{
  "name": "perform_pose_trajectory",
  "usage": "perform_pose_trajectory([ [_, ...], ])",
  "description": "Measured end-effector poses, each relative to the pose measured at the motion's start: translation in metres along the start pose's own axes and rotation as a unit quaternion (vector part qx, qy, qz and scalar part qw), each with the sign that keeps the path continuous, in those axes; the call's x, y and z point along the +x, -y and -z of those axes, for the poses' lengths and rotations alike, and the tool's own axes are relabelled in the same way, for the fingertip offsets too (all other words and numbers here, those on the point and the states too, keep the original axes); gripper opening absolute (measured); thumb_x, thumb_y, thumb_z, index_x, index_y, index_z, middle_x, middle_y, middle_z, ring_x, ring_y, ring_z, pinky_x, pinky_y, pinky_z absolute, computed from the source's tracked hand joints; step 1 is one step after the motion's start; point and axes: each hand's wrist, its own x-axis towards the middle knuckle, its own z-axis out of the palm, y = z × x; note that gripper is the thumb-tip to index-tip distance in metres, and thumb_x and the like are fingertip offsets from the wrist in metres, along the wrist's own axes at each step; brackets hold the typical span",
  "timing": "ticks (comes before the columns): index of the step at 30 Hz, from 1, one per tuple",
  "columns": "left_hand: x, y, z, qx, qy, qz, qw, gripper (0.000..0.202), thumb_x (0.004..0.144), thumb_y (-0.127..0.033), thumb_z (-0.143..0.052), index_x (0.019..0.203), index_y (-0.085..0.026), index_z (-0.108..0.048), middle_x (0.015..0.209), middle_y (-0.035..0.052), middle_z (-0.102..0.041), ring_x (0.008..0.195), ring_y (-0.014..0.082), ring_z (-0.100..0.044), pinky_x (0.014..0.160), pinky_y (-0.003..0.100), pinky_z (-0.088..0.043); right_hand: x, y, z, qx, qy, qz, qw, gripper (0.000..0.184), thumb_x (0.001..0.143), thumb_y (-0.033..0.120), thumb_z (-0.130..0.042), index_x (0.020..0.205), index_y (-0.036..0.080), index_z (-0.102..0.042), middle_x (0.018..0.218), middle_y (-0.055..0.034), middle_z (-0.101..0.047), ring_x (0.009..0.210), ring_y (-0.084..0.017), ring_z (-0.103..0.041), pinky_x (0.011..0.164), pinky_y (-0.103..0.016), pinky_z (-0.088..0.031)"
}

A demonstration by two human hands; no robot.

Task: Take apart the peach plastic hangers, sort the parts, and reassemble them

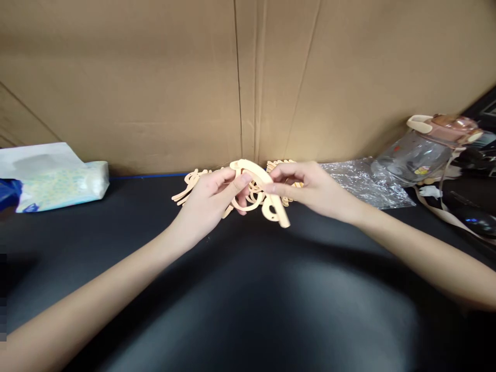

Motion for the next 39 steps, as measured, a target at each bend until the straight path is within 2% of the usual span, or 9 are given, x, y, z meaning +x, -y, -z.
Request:
perform_pose_trajectory([
  [3, 0.001, 0.002, 0.002, -0.042, -0.031, 0.013, 0.999, 0.022, 0.088, -0.037, -0.062, 0.075, -0.019, -0.06, 0.058, -0.0044, -0.049, 0.05, 0.0084, -0.047, 0.045, 0.018, -0.039, 0.002, -0.003, 0.016, -0.048, -0.058, -0.02, 0.997, 0.033, 0.092, 0.046, -0.057, 0.082, 0.017, -0.067, 0.07, 0.0007, -0.063, 0.06, -0.011, -0.052, 0.056, -0.025, -0.037],
  [6, 0.001, 0.003, -0.001, -0.082, -0.034, 0.022, 0.996, 0.021, 0.086, -0.035, -0.065, 0.075, -0.017, -0.063, 0.057, -0.0047, -0.047, 0.048, 0.0072, -0.042, 0.043, 0.017, -0.04, 0.002, -0.004, 0.023, -0.234, -0.098, 0.027, 0.967, 0.026, 0.095, 0.036, -0.053, 0.086, 0.016, -0.067, 0.073, -0.0012, -0.065, 0.06, -0.012, -0.052, 0.057, -0.026, -0.035],
  [12, -0.006, 0.006, -0.015, -0.203, 0.025, 0.114, 0.972, 0.019, 0.08, -0.033, -0.069, 0.072, -0.016, -0.066, 0.063, -0.0031, -0.049, 0.049, 0.0081, -0.045, 0.042, 0.022, -0.052, -0.005, -0.002, 0.003, -0.632, -0.013, 0.197, 0.75, 0.034, 0.096, 0.006, -0.032, 0.091, 0.014, -0.065, 0.075, -0.0064, -0.066, 0.064, -0.018, -0.056, 0.054, -0.032, -0.027],
  [16, -0.01, 0.009, -0.021, -0.229, 0.066, 0.174, 0.956, 0.017, 0.083, -0.028, -0.064, 0.075, -0.014, -0.069, 0.065, -0.0012, -0.053, 0.054, 0.0103, -0.054, 0.047, 0.024, -0.057, -0.008, -0.003, -0.002, -0.678, 0.015, 0.261, 0.687, 0.034, 0.093, -0.001, -0.032, 0.092, 0.014, -0.062, 0.07, -0.0048, -0.062, 0.06, -0.018, -0.054, 0.057, -0.032, -0.031],
  [25, -0.006, 0.002, -0.025, -0.18, 0.106, 0.165, 0.964, 0.027, 0.088, -0.03, -0.059, 0.068, -0.014, -0.064, 0.062, -0.002, -0.051, 0.054, 0.0093, -0.055, 0.045, 0.018, -0.053, -0.011, -0.011, -0.005, -0.609, 0.048, 0.232, 0.757, 0.023, 0.091, 0.0, -0.037, 0.087, 0.015, -0.054, 0.072, -0.0032, -0.06, 0.054, -0.015, -0.053, 0.048, -0.029, -0.024],
  [27, -0.004, -0.002, -0.025, -0.153, 0.11, 0.161, 0.969, 0.027, 0.089, -0.03, -0.058, 0.069, -0.014, -0.064, 0.06, -0.0032, -0.049, 0.048, 0.0071, -0.048, 0.042, 0.018, -0.049, -0.009, -0.015, -0.004, -0.602, 0.067, 0.194, 0.772, 0.022, 0.089, 0.0, -0.038, 0.089, 0.014, -0.054, 0.069, -0.0034, -0.059, 0.05, -0.015, -0.049, 0.047, -0.029, -0.021],
  [30, 0.001, -0.003, -0.023, -0.08, 0.126, 0.129, 0.98, 0.024, 0.088, -0.028, -0.057, 0.07, -0.015, -0.066, 0.057, -0.004, -0.048, 0.042, 0.0057, -0.039, 0.04, 0.018, -0.043, -0.002, -0.024, 0.006, -0.542, 0.06, 0.097, 0.833, 0.014, 0.088, 0.004, -0.045, 0.093, 0.012, -0.055, 0.06, -0.0007, -0.056, 0.045, -0.013, -0.041, 0.046, -0.028, -0.02],
  [35, 0.03, 0.01, -0.005, 0.108, 0.041, 0.086, 0.99, 0.026, 0.087, -0.039, -0.058, 0.087, -0.019, -0.074, 0.055, -0.0031, -0.052, 0.043, 0.0095, -0.042, 0.042, 0.023, -0.034, 0.009, -0.027, 0.033, -0.206, -0.058, -0.05, 0.975, 0.027, 0.099, 0.022, -0.04, 0.078, 0.017, -0.055, 0.06, 0.0005, -0.057, 0.049, -0.01, -0.047, 0.051, -0.024, -0.033],
  [39, 0.065, 0.03, 0.007, 0.205, -0.026, 0.06, 0.976, 0.023, 0.08, -0.037, -0.065, 0.085, -0.017, -0.074, 0.077, 0.0028, -0.07, 0.069, 0.0182, -0.062, 0.065, 0.029, -0.044, 0.013, -0.021, 0.038, 0.046, -0.11, -0.099, 0.988, 0.023, 0.097, 0.024, -0.044, 0.079, 0.018, -0.058, 0.062, 0.0003, -0.06, 0.046, -0.008, -0.045, 0.044, -0.023, -0.031],
])
